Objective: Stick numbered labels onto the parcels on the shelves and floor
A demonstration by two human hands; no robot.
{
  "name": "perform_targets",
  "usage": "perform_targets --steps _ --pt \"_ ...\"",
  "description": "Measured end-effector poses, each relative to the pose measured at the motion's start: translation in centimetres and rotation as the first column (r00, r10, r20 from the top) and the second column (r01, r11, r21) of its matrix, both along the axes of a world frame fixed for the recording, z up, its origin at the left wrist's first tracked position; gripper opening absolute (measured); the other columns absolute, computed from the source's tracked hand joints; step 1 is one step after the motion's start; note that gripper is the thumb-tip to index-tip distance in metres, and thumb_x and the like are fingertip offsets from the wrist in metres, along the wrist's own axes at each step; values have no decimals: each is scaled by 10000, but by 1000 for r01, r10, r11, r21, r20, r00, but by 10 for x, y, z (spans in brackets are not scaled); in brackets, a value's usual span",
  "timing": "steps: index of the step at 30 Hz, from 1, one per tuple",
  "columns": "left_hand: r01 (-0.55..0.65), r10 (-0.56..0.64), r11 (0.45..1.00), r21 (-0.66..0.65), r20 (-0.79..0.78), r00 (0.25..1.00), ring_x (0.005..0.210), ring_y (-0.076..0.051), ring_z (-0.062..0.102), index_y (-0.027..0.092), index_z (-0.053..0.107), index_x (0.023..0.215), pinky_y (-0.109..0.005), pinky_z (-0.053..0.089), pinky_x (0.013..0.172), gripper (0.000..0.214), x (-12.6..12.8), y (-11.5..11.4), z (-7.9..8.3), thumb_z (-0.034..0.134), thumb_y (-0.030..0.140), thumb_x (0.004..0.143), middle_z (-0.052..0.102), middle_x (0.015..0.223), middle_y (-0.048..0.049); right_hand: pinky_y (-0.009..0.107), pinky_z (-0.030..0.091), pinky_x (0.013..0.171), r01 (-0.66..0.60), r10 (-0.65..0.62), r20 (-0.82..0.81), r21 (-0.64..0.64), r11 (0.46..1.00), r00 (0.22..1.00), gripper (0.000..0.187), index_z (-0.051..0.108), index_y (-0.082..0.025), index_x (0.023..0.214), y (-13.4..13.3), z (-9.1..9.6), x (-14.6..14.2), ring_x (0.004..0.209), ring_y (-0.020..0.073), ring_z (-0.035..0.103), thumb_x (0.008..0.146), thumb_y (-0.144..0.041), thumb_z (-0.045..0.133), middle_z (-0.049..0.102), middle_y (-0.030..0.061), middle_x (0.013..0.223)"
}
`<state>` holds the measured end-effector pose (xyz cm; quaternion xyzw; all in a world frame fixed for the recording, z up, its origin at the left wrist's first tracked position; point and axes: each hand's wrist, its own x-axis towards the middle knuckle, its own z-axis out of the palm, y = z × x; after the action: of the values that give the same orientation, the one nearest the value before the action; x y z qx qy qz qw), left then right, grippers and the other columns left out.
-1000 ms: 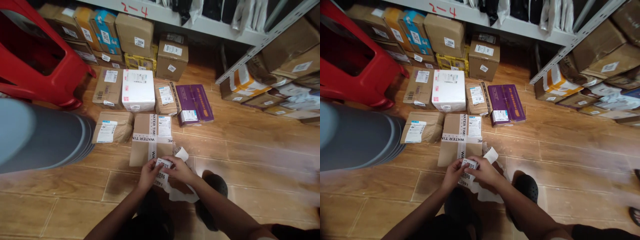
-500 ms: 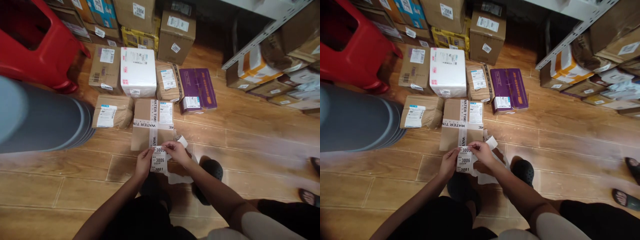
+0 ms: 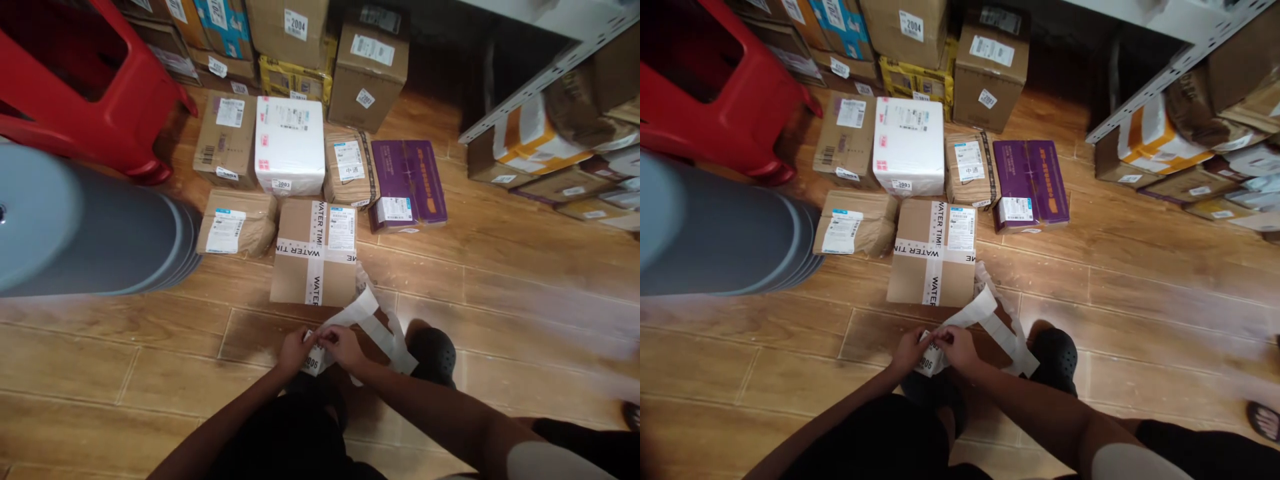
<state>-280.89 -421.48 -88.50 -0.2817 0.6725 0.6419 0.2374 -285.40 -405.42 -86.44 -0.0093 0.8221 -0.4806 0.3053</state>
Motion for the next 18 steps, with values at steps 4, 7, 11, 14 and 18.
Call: perform_targets --steps 4,7,11,14,18 --pt "83 -83 997 -10 19 996 660 -181 624 150 660 851 -245 438 583 393 5 -8 -18 590 529 776 699 738 -39 310 494 725 103 -98 -157 23 994 983 115 711 -191 773 -12 -15 6 765 197 632 817 -266 636 682 59 808" --pt "106 -103 989 -98 36 994 714 -198 648 148 659 881 -249 449 615 393 -3 -13 -26 546 520 822 712 782 -70 295 496 732 158 -152 -240 3 987 959 125 714 -199 780 -23 -26 -2 781 189 628 834 -279 634 670 54 818" --pt "155 -149 968 -197 46 988 756 -205 664 146 671 937 -251 443 639 448 -16 -18 -31 463 540 886 723 837 -95 312 498 791 277 -261 -334 1 961 906 171 716 -187 832 -35 -37 -3 824 197 634 865 -321 613 684 69 858" --pt "244 -243 951 -189 25 970 758 -205 659 152 699 912 -243 436 631 457 -23 -28 -32 530 571 842 731 839 -77 329 491 824 353 -328 -380 -5 936 865 230 720 -174 839 -42 -40 6 838 208 638 872 -372 609 693 84 867" --pt "370 -372 923 -107 -4 928 722 -198 655 162 734 893 -227 421 585 451 -25 -51 -29 616 582 779 739 795 -47 350 483 823 432 -400 -397 -9 902 826 305 729 -167 822 -42 -49 13 818 223 635 847 -450 618 702 96 848"
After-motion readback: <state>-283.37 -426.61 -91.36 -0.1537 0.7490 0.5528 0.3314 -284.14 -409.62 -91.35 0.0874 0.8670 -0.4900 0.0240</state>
